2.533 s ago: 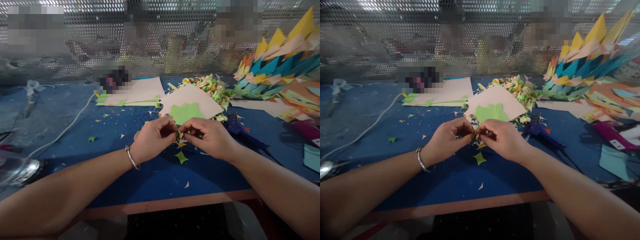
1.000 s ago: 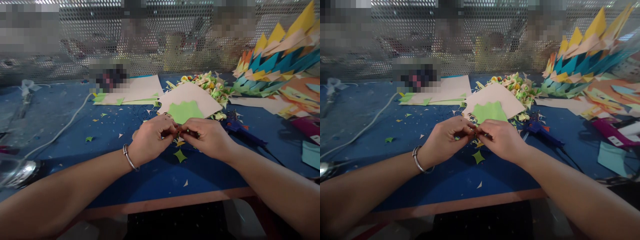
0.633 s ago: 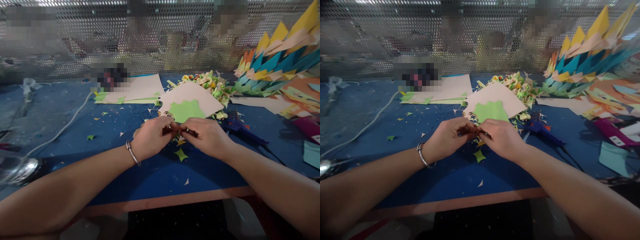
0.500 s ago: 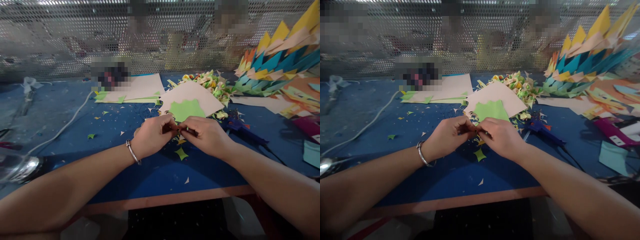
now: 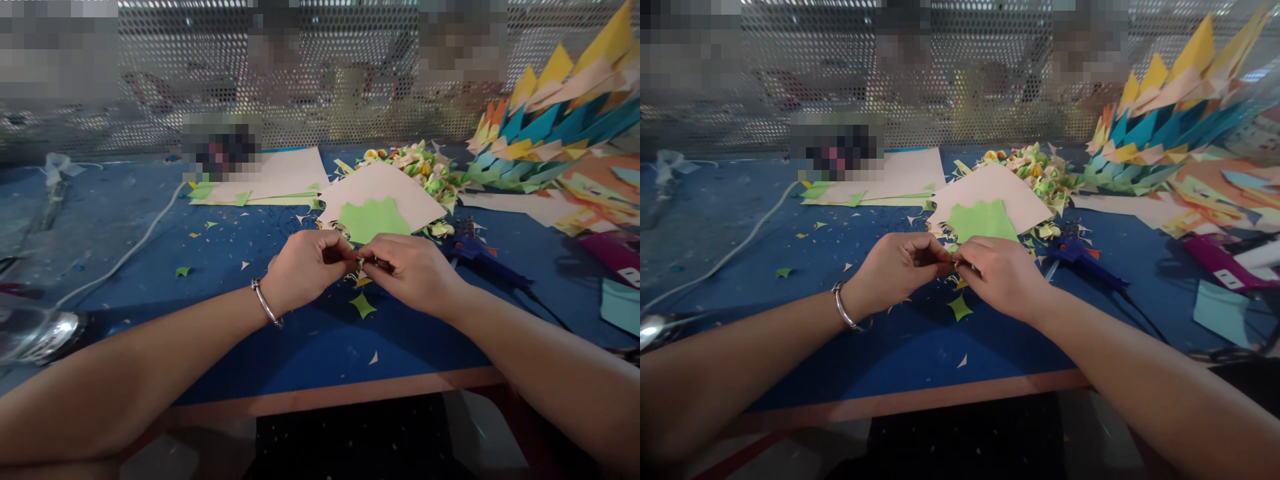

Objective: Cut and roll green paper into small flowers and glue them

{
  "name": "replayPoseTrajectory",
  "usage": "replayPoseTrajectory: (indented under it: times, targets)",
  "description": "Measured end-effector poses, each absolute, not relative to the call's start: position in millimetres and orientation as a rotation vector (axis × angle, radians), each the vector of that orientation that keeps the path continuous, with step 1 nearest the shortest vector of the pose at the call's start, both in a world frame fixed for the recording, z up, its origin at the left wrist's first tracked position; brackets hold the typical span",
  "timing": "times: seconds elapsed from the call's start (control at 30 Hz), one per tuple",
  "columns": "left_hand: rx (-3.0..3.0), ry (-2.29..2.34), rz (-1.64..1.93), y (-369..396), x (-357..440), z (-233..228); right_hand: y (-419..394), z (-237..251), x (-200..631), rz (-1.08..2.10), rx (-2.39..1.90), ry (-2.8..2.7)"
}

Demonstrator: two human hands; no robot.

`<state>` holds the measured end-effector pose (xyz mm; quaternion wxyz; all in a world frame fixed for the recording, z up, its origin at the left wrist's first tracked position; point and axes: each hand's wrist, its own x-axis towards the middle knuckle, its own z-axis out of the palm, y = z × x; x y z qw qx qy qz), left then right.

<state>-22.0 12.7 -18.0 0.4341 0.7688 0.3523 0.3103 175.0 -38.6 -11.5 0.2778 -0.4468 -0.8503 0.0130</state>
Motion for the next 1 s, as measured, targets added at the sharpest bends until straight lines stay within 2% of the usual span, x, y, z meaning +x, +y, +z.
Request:
replayPoseTrajectory:
  times: [0.2,0.53,1.0]
  targets:
    - [2.015,0.85,0.744,9.8,-24.9,-9.1,-39.5,-12.2,174.7,0.036,-1.22,-2.312]
    - [2.211,0.85,0.93,7.0,-26.0,-4.7,-40.8,-10.3,170.5,0.154,-1.216,-2.106]
    - [2.231,0.846,0.973,5.1,-23.8,-6.7,-44.2,-10.2,170.0,-0.013,-1.214,-2.139]
